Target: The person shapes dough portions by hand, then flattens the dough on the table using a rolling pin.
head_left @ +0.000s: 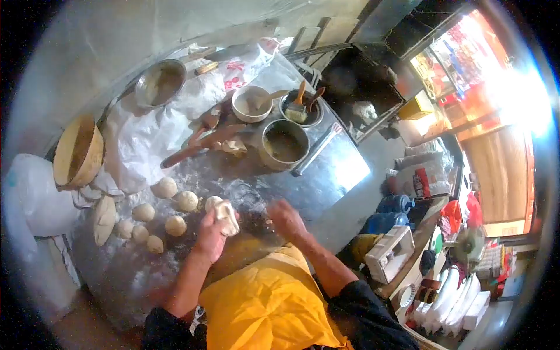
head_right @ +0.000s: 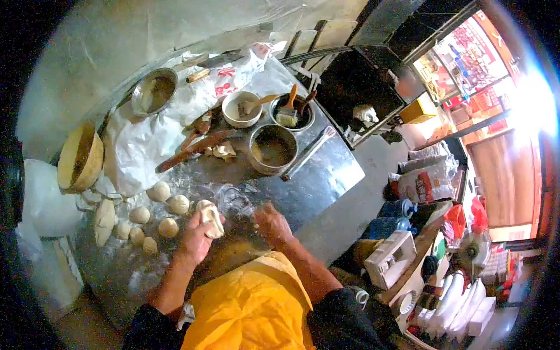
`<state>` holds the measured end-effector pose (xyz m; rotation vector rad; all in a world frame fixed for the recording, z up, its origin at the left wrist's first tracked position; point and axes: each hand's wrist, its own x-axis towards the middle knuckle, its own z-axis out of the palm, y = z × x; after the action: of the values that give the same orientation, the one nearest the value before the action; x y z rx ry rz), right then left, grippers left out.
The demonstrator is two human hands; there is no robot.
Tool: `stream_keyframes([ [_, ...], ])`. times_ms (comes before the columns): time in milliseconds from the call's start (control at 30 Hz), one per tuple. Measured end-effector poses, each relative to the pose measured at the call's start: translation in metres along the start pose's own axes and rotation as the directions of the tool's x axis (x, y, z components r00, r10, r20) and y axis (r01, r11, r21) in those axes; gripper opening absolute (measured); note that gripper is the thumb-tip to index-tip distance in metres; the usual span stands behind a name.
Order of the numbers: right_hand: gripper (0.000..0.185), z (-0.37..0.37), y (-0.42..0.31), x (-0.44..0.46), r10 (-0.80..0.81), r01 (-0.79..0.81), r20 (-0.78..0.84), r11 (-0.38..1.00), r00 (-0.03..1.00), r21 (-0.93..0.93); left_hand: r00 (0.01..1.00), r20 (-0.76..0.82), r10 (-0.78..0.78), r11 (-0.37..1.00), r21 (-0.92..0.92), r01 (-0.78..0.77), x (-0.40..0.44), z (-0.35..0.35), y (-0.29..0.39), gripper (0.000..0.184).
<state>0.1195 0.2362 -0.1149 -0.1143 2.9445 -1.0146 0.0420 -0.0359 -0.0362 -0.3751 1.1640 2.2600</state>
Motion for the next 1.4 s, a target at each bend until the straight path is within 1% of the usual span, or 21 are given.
stream_keyframes([
  [67,0.016,0.004,0.001,0.002,0.098,-0.101,0.155,0.995,0.983,0.010,0.983,0.087,-0.163,0.979,0.137,0.150,-0.006,0.009,0.008,0.047],
  [133,0.017,-0.038,-0.018,0.031,-0.054,0.113,0.216,0.956,0.975,-0.272,0.980,0.080,-0.181,0.973,0.158,0.167,-0.006,0.013,0.005,0.052],
  [200,0.019,-0.084,-0.028,0.080,-0.190,0.170,-0.272,0.981,0.944,-0.097,0.985,0.091,-0.150,0.978,0.160,0.134,-0.001,0.020,0.003,0.051],
  [233,0.021,-0.104,-0.021,0.113,-0.231,0.209,-0.365,0.973,0.902,-0.099,0.983,0.111,-0.149,0.984,0.117,0.136,0.006,0.018,-0.006,0.054],
  [267,0.021,-0.110,-0.004,0.137,0.041,-0.026,-0.371,0.999,0.928,0.044,0.982,0.104,-0.155,0.983,0.118,0.142,0.010,0.021,-0.007,0.054],
  [333,0.020,-0.127,0.008,0.183,0.169,-0.128,-0.304,0.980,0.937,0.149,0.968,0.127,-0.216,0.950,0.256,0.178,0.019,0.029,-0.007,0.054],
  [433,0.016,-0.086,0.085,0.221,-0.009,-0.010,-0.249,0.997,0.968,-0.076,0.944,0.202,-0.262,0.912,0.371,0.174,0.037,0.031,-0.008,0.049],
  [533,0.014,-0.085,0.073,0.221,0.221,-0.204,0.023,0.932,0.975,-0.300,0.920,0.232,-0.315,0.863,0.474,0.175,0.047,0.045,-0.001,0.049],
  [600,0.013,-0.107,0.065,0.222,0.213,-0.131,0.219,0.932,0.952,-0.338,0.957,0.168,-0.236,0.899,0.413,0.149,0.052,0.051,-0.003,0.050],
  [700,0.014,-0.098,0.087,0.225,0.172,-0.125,0.086,0.910,0.981,-0.396,0.927,0.082,-0.365,0.899,0.291,0.328,0.064,0.051,0.001,0.045],
  [733,0.015,-0.098,0.085,0.228,0.164,-0.159,-0.022,0.904,0.986,-0.396,0.927,0.082,-0.366,0.899,0.290,0.329,0.071,0.046,-0.005,0.045],
  [767,0.019,-0.093,0.077,0.224,0.250,-0.197,0.051,0.859,0.967,-0.473,0.935,0.126,-0.331,0.900,0.341,0.273,0.079,0.035,-0.014,0.041],
  [867,0.015,-0.097,0.082,0.225,0.067,-0.012,0.138,0.932,0.988,-0.363,0.972,0.120,-0.202,0.876,0.467,0.124,0.090,0.049,0.002,0.033],
  [900,0.015,-0.106,0.064,0.222,0.067,-0.013,0.139,0.933,0.988,-0.358,0.983,0.045,-0.178,0.928,0.341,0.153,0.094,0.052,0.005,0.033],
  [933,0.021,-0.121,0.041,0.220,0.293,-0.297,0.075,0.954,0.953,0.039,0.987,-0.022,-0.158,0.966,0.205,0.160,0.101,0.057,0.006,0.033],
  [967,0.028,-0.129,0.025,0.217,0.497,-0.491,0.107,0.756,0.861,0.433,0.991,-0.049,-0.124,0.982,0.135,0.130,0.107,0.058,0.008,0.032],
  [1033,0.029,-0.123,-0.008,0.187,0.343,-0.351,0.152,0.650,0.927,0.674,0.993,-0.098,-0.070,0.997,0.036,0.073,0.114,0.064,0.014,0.031],
  [1100,0.020,-0.112,-0.057,0.156,0.289,-0.356,0.230,0.536,0.929,0.765,0.991,-0.113,-0.075,0.997,0.001,0.075,0.110,0.086,0.028,0.030],
  [1200,0.045,-0.104,-0.092,0.139,0.481,-0.448,0.047,0.769,0.875,0.456,0.999,0.027,-0.017,0.987,0.159,0.012,0.083,0.090,0.020,0.029],
  [1300,0.057,-0.089,-0.097,0.116,0.428,-0.328,-0.073,0.782,0.901,0.530,0.985,0.168,0.035,0.934,0.345,-0.092,0.052,0.077,0.016,0.028],
  [1400,0.067,-0.060,-0.067,0.086,0.001,-0.013,0.024,0.849,1.000,0.529,0.969,0.246,-0.021,0.938,0.341,-0.067,0.025,0.083,0.035,0.032],
])
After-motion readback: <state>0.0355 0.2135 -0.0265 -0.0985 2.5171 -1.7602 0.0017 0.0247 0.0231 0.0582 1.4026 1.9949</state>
